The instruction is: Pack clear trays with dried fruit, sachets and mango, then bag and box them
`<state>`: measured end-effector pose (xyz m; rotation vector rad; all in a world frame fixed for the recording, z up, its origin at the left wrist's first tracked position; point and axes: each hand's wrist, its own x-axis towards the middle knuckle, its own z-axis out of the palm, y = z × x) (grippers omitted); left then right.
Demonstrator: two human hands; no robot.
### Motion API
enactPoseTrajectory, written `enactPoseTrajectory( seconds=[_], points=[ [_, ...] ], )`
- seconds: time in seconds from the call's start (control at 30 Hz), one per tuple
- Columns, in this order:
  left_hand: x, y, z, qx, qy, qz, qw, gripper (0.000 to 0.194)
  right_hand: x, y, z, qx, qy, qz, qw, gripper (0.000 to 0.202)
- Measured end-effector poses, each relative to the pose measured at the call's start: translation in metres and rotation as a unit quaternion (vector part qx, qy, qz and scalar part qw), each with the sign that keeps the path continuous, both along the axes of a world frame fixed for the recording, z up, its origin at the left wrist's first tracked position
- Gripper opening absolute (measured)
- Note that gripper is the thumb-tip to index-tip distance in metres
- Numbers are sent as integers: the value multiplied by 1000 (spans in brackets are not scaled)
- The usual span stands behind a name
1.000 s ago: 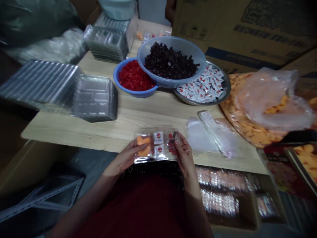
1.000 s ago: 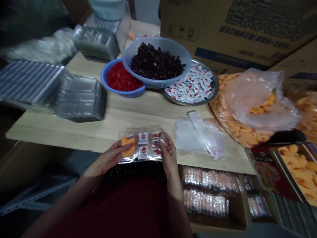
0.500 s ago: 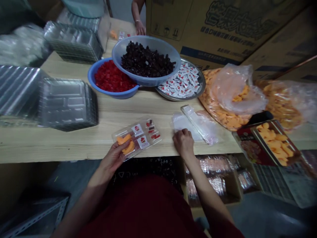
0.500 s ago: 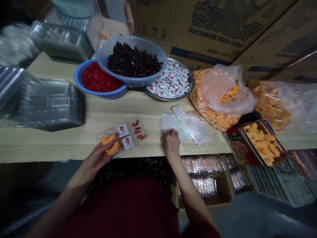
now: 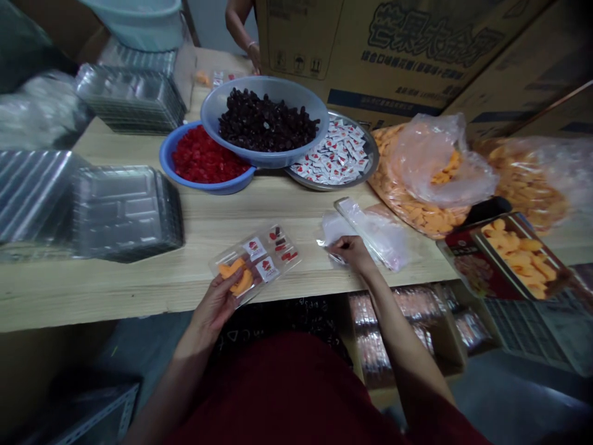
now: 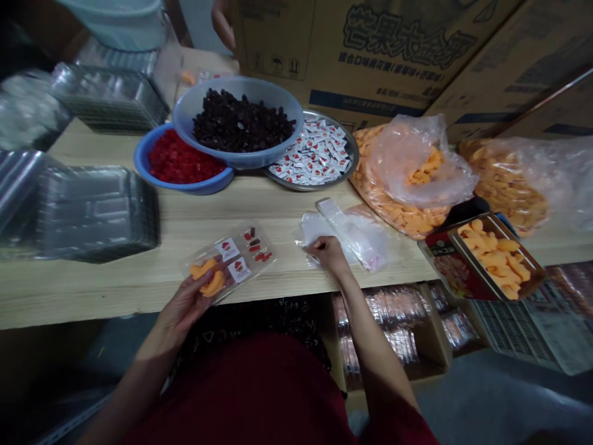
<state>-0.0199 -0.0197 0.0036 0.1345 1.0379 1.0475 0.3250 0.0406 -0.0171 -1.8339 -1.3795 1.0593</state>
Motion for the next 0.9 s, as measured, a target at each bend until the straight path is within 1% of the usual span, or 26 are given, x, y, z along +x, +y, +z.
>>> enactPoseTrajectory(
  seconds=[0.07,0.13,0.23,0.3,0.4,0.47,0.53,0.67,0.77,0.9],
  points=[
    [2,2,0,-3,-1,-1,1000,36,8,2,-2,-16,85,-5,996,46],
    [5,4,1,-3,3,-4,1000,34,14,2,-1,-31,158,-5,987,48],
    [16,8,3,15,4,-15,1000,36,17,1,-1,-35,184,-4,982,45],
    [29,11,4,36,-3,-26,999,39,12,-2,-2,-14,179,-15,984,40],
    [56,16,4,74,-10,-39,996,42,2,-7,-4,30,165,-42,985,30],
    [72,17,2,98,0,-44,994,45,-4,-11,-6,49,159,-63,984,26],
    [82,15,1,110,19,-45,993,49,-7,-16,-5,71,154,-93,981,24],
    [88,2,2,124,64,-38,990,53,-13,-22,-1,132,113,-137,975,20],
    [88,-8,2,120,81,-44,988,53,-20,-23,3,160,61,-133,976,15],
    [93,-17,0,97,76,-60,991,52,-32,-21,6,164,-7,-115,980,10]
  ],
)
